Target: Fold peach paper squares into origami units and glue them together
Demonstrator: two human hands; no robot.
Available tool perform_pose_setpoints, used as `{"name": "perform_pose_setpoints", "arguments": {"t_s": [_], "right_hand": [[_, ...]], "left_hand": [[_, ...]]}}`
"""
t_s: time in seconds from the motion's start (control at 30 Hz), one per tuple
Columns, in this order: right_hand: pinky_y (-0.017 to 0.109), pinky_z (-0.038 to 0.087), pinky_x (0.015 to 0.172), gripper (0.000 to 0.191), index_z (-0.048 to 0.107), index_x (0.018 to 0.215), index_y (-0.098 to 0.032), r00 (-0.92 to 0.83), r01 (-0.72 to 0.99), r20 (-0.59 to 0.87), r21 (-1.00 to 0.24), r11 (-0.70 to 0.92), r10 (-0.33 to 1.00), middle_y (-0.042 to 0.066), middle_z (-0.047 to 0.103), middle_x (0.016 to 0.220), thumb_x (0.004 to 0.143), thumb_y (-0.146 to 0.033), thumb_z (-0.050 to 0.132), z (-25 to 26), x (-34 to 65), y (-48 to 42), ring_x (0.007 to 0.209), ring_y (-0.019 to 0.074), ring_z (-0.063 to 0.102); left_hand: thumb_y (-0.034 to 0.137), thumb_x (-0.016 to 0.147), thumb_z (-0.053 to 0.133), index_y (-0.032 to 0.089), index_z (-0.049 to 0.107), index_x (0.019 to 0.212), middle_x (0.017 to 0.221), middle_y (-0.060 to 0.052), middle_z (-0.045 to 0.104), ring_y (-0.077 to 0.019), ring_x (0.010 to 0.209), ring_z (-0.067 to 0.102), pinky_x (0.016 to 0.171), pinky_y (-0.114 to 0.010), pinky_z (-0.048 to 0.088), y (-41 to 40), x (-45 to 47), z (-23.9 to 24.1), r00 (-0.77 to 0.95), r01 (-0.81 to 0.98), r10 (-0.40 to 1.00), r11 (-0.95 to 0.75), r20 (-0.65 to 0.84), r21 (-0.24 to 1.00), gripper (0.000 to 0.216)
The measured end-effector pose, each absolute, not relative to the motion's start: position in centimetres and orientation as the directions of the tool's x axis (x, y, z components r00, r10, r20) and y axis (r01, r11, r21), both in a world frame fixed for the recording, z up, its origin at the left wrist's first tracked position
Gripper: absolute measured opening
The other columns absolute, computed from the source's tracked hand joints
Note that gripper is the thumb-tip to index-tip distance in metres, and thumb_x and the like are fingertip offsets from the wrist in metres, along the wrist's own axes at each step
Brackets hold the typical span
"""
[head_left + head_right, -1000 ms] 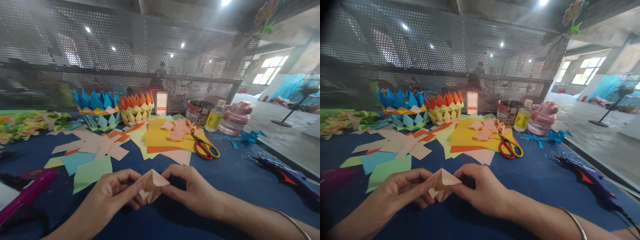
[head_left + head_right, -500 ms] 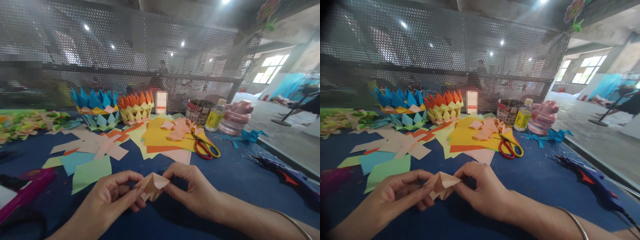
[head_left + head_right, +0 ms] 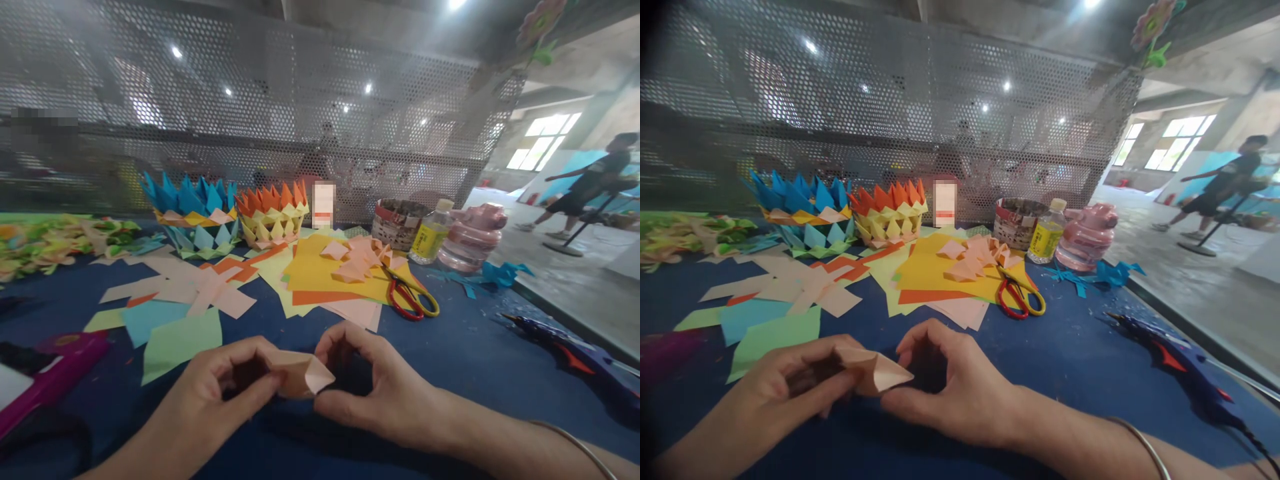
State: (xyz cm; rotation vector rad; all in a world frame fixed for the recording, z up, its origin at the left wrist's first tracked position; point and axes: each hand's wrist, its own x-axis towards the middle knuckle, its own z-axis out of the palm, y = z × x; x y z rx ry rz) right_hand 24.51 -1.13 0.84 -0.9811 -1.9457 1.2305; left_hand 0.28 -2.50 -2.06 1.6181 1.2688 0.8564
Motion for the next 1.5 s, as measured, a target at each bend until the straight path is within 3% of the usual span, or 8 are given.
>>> {"name": "perform_pose_setpoints", "arguments": {"t_s": [0.17, 0.3, 0.4, 0.77, 0.9, 1.0, 1.23, 1.5], "right_hand": [[0.033, 0.049, 0.093, 0.056, 0.058, 0.133, -0.021, -0.513, 0.23, 0.243, -0.885, 0.404, 0.823, 0.006, 0.068, 0.117, 0.086, -0.042, 0.081, 1.5, 25.0, -1.4, 0.104, 0.0195, 0.061], [0.031, 0.053, 0.091, 0.042, 0.068, 0.123, -0.021, -0.556, 0.239, 0.372, -0.785, 0.571, 0.743, 0.005, 0.074, 0.109, 0.087, -0.034, 0.085, 0.9, 24.7, -1.2, 0.1, 0.0182, 0.068], [0.028, 0.054, 0.087, 0.013, 0.076, 0.108, -0.019, -0.579, 0.218, 0.499, -0.668, 0.712, 0.645, 0.005, 0.077, 0.099, 0.096, -0.019, 0.071, 0.4, 24.4, -1.0, 0.094, 0.0163, 0.07], [0.033, 0.05, 0.082, 0.022, 0.074, 0.095, -0.021, -0.726, 0.4, 0.498, -0.255, 0.88, 0.474, 0.004, 0.077, 0.097, 0.096, -0.006, 0.058, -0.2, 24.9, -0.4, 0.088, 0.0191, 0.063], [0.036, 0.047, 0.083, 0.005, 0.071, 0.092, -0.021, -0.778, 0.424, 0.387, -0.259, 0.868, 0.495, 0.004, 0.076, 0.09, 0.092, -0.026, 0.071, 0.0, 25.0, -0.3, 0.087, 0.0206, 0.065], [0.036, 0.045, 0.084, 0.024, 0.071, 0.09, -0.021, -0.807, 0.39, 0.365, -0.26, 0.884, 0.463, 0.004, 0.076, 0.09, 0.09, -0.044, 0.079, 0.0, 25.2, -0.2, 0.089, 0.0202, 0.066], [0.034, 0.046, 0.082, 0.029, 0.076, 0.088, -0.02, -0.777, 0.374, 0.368, -0.384, 0.844, 0.511, 0.004, 0.078, 0.083, 0.106, -0.035, 0.06, -0.6, 25.0, 0.0, 0.081, 0.0175, 0.067], [0.025, 0.047, 0.069, 0.007, 0.079, 0.092, -0.022, -0.532, 0.571, 0.158, -0.659, 0.49, 0.832, -0.001, 0.076, 0.077, 0.087, -0.022, 0.084, -0.4, 23.8, -0.1, 0.071, 0.0144, 0.066]], "left_hand": [[0.034, 0.097, 0.056, 0.027, 0.068, 0.091, 0.08, 0.004, 0.072, -0.0136, 0.071, 0.069, 0.061, -0.02, 0.05, -2.1, -0.8, -2.3, 0.356, 0.558, 0.86, -0.509, 0.365, 0.655, 0.015], [0.018, 0.098, 0.056, 0.028, 0.064, 0.1, 0.084, 0.006, 0.073, -0.0113, 0.073, 0.07, 0.066, -0.019, 0.052, -2.1, -1.1, -2.0, 0.477, 0.533, 0.637, -0.758, 0.606, 0.377, 0.013], [0.01, 0.097, 0.056, 0.026, 0.063, 0.107, 0.091, 0.004, 0.075, -0.0122, 0.079, 0.071, 0.074, -0.022, 0.054, -2.2, -1.0, -1.9, 0.528, 0.497, 0.536, -0.824, 0.659, 0.272, 0.02], [0.001, 0.096, 0.051, 0.019, 0.07, 0.105, 0.094, 0.0, 0.076, -0.0162, 0.089, 0.068, 0.096, -0.033, 0.046, -2.5, -0.9, -2.9, 0.688, 0.499, 0.306, -0.858, 0.658, -0.123, 0.027], [-0.001, 0.092, 0.047, 0.019, 0.068, 0.105, 0.094, -0.001, 0.078, -0.0164, 0.086, 0.072, 0.093, -0.033, 0.051, -2.7, -0.7, -3.1, 0.711, 0.475, 0.326, -0.876, 0.623, -0.083, 0.032], [-0.002, 0.089, 0.047, 0.021, 0.067, 0.102, 0.088, 0.001, 0.078, -0.0152, 0.08, 0.073, 0.089, -0.031, 0.053, -3.1, -0.5, -2.8, 0.711, 0.464, 0.349, -0.885, 0.611, -0.034, 0.033], [0.01, 0.101, 0.051, 0.024, 0.068, 0.096, 0.078, 0.003, 0.071, -0.0131, 0.069, 0.068, 0.071, -0.027, 0.051, -3.3, 0.2, -3.0, 0.585, 0.499, 0.526, -0.833, 0.617, 0.238, 0.022], [0.034, 0.096, 0.065, 0.033, 0.068, 0.106, 0.078, 0.01, 0.073, -0.0113, 0.068, 0.071, 0.062, -0.018, 0.052, -2.6, 0.3, -4.0, 0.325, 0.612, 0.746, -0.634, 0.581, 0.472, 0.01]]}}
